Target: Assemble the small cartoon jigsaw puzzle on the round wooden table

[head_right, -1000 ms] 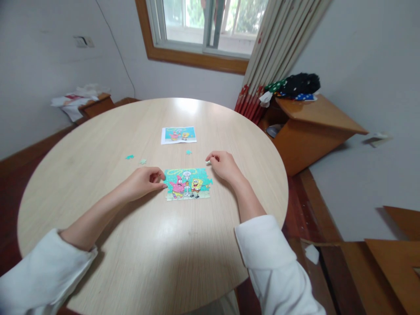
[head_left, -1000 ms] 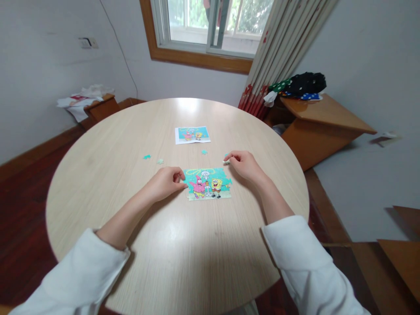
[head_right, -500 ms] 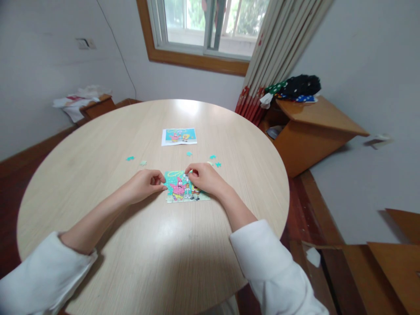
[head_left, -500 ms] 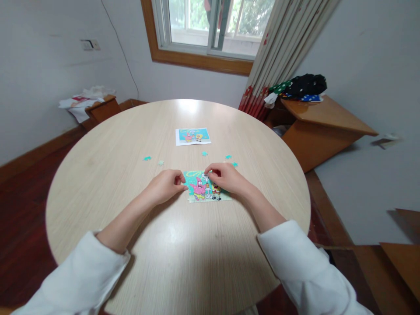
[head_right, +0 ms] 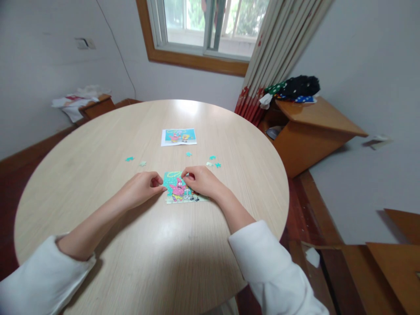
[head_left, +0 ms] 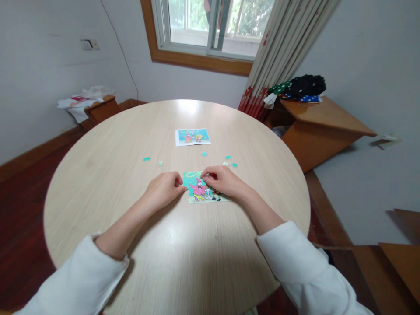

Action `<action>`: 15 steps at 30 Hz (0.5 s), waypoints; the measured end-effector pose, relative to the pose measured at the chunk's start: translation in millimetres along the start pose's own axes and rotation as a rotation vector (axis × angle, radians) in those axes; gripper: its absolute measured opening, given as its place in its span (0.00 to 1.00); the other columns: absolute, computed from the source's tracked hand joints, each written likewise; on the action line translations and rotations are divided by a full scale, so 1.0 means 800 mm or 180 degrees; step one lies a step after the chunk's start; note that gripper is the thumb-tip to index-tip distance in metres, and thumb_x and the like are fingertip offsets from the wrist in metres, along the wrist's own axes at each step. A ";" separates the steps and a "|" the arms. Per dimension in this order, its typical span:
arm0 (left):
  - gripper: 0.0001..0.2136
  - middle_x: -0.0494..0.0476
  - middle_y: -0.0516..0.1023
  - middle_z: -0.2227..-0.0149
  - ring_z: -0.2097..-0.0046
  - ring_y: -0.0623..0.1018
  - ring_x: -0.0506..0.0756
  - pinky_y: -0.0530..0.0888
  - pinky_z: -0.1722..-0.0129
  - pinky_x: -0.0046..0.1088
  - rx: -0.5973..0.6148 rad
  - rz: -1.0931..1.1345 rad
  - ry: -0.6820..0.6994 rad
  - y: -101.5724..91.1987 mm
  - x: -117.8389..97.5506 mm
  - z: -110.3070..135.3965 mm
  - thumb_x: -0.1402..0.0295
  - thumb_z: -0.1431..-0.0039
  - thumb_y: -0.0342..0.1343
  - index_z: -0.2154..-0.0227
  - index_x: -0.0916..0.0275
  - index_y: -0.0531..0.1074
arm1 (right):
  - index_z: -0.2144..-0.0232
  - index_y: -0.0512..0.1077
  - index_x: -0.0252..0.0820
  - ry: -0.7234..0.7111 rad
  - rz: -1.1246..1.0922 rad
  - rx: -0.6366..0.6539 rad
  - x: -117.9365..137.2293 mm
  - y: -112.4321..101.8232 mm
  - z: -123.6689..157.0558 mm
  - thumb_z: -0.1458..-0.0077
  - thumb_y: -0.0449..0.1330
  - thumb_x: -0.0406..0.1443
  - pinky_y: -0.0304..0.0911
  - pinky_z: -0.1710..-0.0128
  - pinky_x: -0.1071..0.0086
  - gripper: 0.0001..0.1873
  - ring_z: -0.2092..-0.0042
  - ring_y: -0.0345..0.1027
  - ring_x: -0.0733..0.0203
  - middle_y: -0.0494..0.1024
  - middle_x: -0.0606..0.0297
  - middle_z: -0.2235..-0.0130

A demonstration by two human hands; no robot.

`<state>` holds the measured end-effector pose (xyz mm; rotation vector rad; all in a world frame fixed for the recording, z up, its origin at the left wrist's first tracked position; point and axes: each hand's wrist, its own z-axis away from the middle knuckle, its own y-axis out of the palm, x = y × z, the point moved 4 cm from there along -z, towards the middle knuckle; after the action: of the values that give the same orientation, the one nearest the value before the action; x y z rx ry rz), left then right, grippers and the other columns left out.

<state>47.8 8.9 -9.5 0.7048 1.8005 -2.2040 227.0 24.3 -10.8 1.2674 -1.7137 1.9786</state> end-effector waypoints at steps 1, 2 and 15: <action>0.09 0.58 0.77 0.69 0.67 0.74 0.56 0.62 0.71 0.29 -0.0006 -0.0048 -0.0028 -0.001 -0.002 0.002 0.62 0.50 0.56 0.71 0.63 0.72 | 0.69 0.76 0.37 -0.0021 -0.0002 0.0001 0.001 0.000 0.000 0.49 0.55 0.28 0.51 0.74 0.74 0.09 0.77 0.55 0.71 0.63 0.73 0.80; 0.09 0.58 0.78 0.68 0.67 0.74 0.57 0.62 0.70 0.29 0.0000 -0.0081 -0.0054 -0.002 -0.004 0.004 0.62 0.50 0.56 0.71 0.63 0.72 | 0.69 0.76 0.37 -0.0047 0.0011 -0.0001 0.002 0.001 -0.001 0.48 0.56 0.29 0.52 0.73 0.74 0.08 0.77 0.55 0.70 0.63 0.73 0.80; 0.08 0.58 0.78 0.68 0.67 0.74 0.56 0.63 0.71 0.29 0.0046 -0.0010 -0.0116 0.007 -0.004 0.003 0.64 0.49 0.53 0.71 0.63 0.71 | 0.50 0.69 0.45 -0.0342 0.0797 0.0082 0.005 0.011 0.002 0.49 0.63 0.41 0.51 0.45 0.55 0.23 0.46 0.59 0.52 0.67 0.56 0.49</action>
<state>52.7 5.1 -12.5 0.6610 1.7712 -2.2194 220.0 19.1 -14.1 1.2408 -1.9907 2.1075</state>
